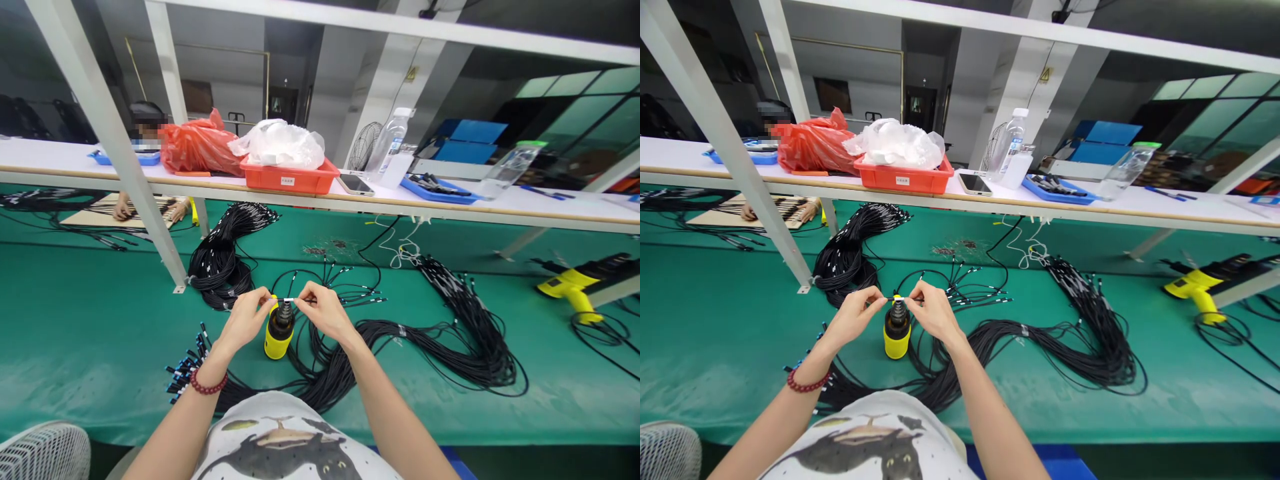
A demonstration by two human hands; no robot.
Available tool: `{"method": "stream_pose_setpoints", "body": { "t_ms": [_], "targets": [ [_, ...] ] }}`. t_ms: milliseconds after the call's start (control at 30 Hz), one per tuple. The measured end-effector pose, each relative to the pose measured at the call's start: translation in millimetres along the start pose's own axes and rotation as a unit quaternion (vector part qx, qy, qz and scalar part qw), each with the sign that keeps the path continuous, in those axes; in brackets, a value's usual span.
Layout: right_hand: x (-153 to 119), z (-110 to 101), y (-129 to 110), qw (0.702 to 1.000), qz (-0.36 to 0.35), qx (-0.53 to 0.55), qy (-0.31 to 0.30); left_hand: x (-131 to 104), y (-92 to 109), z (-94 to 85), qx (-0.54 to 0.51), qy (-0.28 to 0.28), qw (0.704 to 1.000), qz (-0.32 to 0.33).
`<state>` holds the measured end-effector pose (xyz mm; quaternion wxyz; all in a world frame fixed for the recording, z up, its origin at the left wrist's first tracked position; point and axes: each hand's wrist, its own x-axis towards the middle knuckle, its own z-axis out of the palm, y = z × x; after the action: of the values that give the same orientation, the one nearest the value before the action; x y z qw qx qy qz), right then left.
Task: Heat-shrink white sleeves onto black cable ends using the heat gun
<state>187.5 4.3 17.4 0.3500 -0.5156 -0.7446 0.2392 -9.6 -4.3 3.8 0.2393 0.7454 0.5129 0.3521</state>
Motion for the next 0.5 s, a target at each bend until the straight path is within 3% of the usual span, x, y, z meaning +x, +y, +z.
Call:
{"method": "stream_pose_setpoints", "body": {
  "t_ms": [500],
  "targets": [
    [-0.9,-5.5,4.6,0.999,-0.038,0.023,-0.002,2.4,2.2,-2.6,0.004,-0.004,1.000,-0.011]
  ]
}}
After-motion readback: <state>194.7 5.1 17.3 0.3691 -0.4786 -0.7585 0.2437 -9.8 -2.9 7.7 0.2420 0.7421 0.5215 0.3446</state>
